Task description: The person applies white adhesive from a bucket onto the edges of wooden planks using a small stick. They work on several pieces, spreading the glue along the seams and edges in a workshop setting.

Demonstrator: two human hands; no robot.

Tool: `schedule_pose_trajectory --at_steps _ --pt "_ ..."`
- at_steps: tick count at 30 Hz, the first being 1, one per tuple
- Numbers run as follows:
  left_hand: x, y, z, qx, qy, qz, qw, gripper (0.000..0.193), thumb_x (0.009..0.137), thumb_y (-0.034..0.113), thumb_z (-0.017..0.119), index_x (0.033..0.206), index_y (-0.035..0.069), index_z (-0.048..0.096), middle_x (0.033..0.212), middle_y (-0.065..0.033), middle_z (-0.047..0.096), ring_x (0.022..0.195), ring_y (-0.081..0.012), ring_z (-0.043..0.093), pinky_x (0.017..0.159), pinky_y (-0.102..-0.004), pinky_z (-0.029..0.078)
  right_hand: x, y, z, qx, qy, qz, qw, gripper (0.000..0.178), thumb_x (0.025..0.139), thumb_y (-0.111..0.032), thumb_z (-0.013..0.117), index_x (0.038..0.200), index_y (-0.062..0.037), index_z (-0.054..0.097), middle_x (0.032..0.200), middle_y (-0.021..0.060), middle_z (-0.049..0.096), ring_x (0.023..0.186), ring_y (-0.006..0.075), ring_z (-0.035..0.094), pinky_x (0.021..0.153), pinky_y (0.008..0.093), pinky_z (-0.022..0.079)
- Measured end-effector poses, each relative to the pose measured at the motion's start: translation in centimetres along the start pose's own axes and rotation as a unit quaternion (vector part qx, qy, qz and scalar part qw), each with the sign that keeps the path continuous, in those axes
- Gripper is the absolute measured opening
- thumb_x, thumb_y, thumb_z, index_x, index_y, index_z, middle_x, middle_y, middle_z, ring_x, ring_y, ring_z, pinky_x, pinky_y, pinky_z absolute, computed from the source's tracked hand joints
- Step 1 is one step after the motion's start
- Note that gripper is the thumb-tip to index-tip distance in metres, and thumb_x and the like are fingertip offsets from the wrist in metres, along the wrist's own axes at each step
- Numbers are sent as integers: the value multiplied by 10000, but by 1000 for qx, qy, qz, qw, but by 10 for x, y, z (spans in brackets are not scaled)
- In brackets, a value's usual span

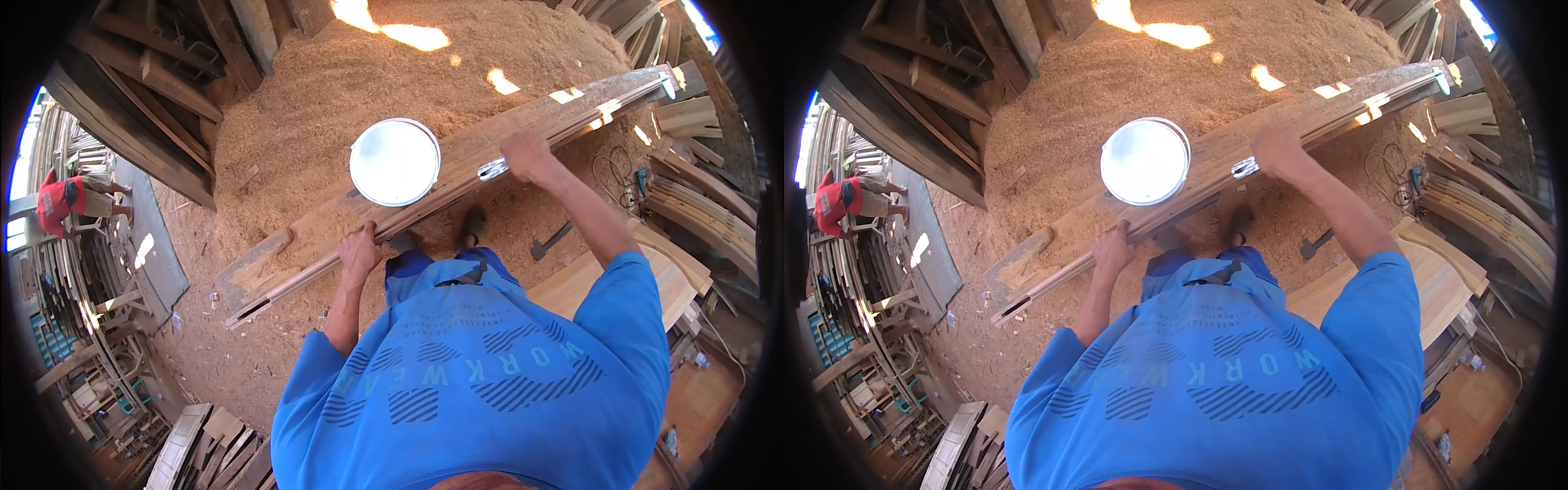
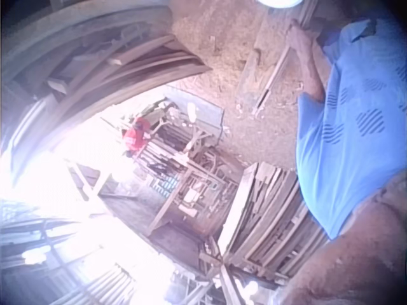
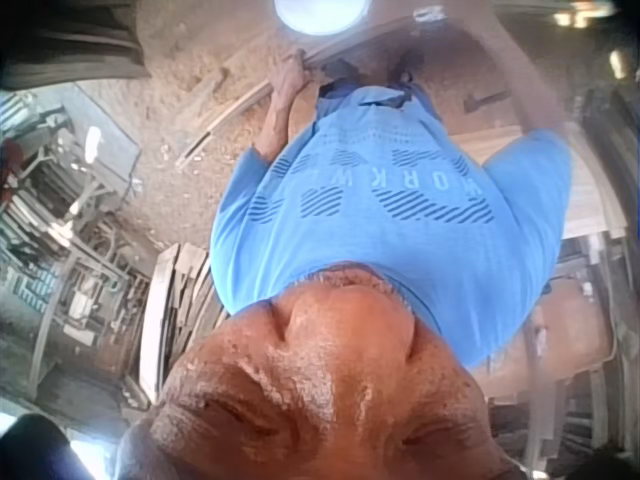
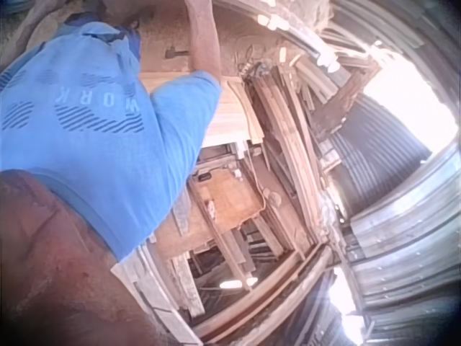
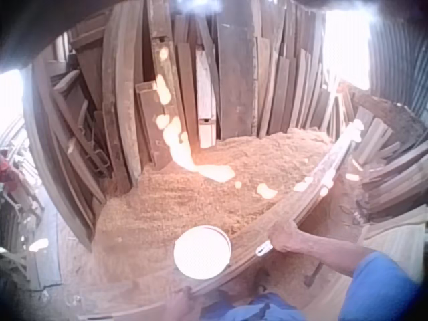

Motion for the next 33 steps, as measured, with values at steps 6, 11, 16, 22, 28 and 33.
schedule_pose_trajectory --at_steps 6,11,16,22,28,33 --pt "-2 0 2 -11 21 2 1000 471 741 135 695 1209 147 653 971 -173 739 913 -376 710 794 -490 552 -3 -9 16 75 -18 94 993 246 764 -121 750 1003 -70 779 1029 145 760 999 326 734 834 415 594" --pt "0 -1 3 3 23 4 1000 402 738 159 721 1135 139 663 975 -158 729 878 -378 715 745 -497 564 -19 -6 -15 49 -15 70 996 258 764 -116 771 1015 -60 773 1037 152 757 1008 324 733 814 429 599" --pt "0 0 3 0 30 8 1000 407 732 155 718 1134 150 658 971 -152 729 864 -378 716 749 -495 567 -17 -8 -6 71 -3 72 995 213 766 -64 739 975 -49 775 1021 176 752 990 333 733 833 429 594" --pt "-3 3 -2 -9 9 -2 1000 461 760 128 671 1219 162 647 992 -174 740 929 -388 709 806 -510 547 -13 4 6 86 14 61 994 209 757 -22 722 963 -23 758 1019 200 743 998 370 722 840 440 586" --pt "3 1 2 -13 5 -3 1000 445 783 168 692 1224 143 640 997 -172 739 955 -392 702 818 -512 540 -11 4 12 99 28 69 992 228 741 -32 736 968 -31 762 1012 180 749 990 357 726 829 445 592" --pt "0 1 2 -18 3 -1 1000 439 790 183 701 1221 129 639 1022 -177 735 956 -397 700 812 -512 539 0 3 14 94 22 75 993 214 720 -60 753 931 -36 771 993 169 754 971 336 737 803 444 598"
Point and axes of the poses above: each hand's wrist, its own x-axis towards the middle knuckle, its own z-axis out of the palm, y = z × x, the point moved 3 cm from there along x, towards the middle knuckle
